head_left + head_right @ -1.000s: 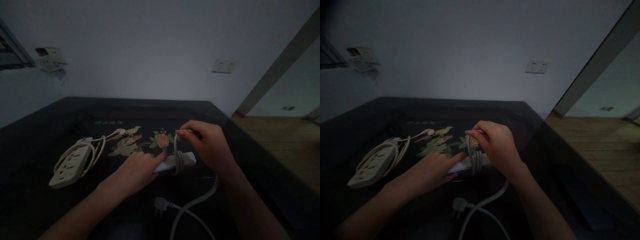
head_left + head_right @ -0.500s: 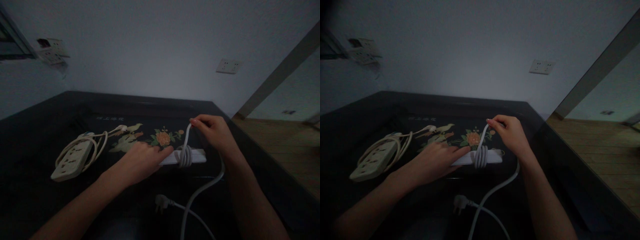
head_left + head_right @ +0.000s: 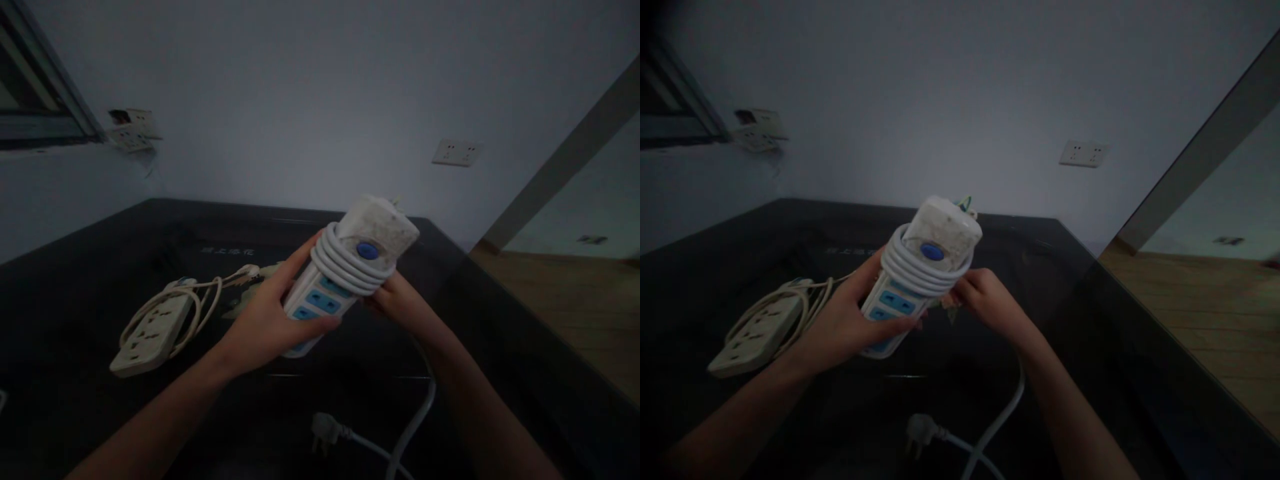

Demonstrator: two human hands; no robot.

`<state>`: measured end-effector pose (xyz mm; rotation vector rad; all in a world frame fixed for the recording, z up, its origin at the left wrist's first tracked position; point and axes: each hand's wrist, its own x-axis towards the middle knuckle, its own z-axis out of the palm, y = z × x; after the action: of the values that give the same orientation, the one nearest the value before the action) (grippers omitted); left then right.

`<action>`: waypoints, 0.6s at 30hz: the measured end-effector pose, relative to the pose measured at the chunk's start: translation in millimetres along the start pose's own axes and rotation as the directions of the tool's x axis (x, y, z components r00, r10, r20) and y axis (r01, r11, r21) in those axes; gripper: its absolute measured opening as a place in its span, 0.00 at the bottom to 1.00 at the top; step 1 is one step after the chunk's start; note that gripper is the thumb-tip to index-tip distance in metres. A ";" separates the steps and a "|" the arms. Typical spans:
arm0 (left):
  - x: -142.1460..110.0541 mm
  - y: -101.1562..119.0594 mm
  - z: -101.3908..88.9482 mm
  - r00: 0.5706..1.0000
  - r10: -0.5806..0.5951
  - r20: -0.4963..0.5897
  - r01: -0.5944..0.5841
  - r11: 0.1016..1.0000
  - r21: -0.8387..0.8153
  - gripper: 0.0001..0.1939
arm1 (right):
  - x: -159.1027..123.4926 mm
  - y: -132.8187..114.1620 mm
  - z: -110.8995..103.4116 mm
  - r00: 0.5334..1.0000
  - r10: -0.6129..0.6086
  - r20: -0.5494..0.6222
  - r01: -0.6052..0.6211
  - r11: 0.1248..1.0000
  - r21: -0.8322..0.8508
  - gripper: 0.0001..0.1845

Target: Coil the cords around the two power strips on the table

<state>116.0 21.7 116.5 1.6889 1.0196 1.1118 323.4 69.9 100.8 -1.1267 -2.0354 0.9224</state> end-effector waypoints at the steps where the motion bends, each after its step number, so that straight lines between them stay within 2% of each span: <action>1: 2.8 0.1 -2.6 0.999 -0.035 -0.033 0.033 0.998 -0.058 0.46 | -0.6 -2.7 2.3 0.999 0.023 0.044 -0.023 1.000 0.000 0.19; 3: 10.3 -3.4 -11.7 0.989 -0.103 -0.109 0.085 0.984 -0.158 0.45 | -1.7 -6.0 4.9 0.987 0.075 0.139 -0.074 0.997 -0.015 0.17; 6: 23.7 -17.8 -33.0 0.962 -0.154 -0.226 0.099 0.967 -0.235 0.42 | -2.5 -4.9 4.7 0.973 0.123 0.196 -0.122 0.992 -0.016 0.11; 10: 37.6 -46.7 -60.2 0.948 -0.131 -0.291 0.093 0.986 -0.141 0.44 | -0.1 1.5 1.5 0.955 0.162 0.249 -0.204 0.967 0.153 0.10; 14: 46.0 -72.7 -70.1 0.953 -0.122 -0.278 0.121 0.992 -0.023 0.46 | 1.1 1.6 -2.2 0.954 0.129 0.270 -0.246 0.851 0.463 0.16; 16: 48.5 -80.4 -70.6 0.953 -0.105 -0.285 0.116 0.993 0.024 0.45 | -2.0 -3.2 -3.4 0.960 0.128 0.248 -0.257 0.753 0.606 0.25; 18: 49.3 -83.0 -70.7 0.956 -0.065 -0.285 0.096 0.991 0.094 0.45 | -6.7 -10.5 -3.2 0.959 0.133 0.251 -0.271 0.692 0.669 0.33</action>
<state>48.2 107.9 68.5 1.5846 1.3367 1.2886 324.3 60.7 109.8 -0.8491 -1.4491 1.7831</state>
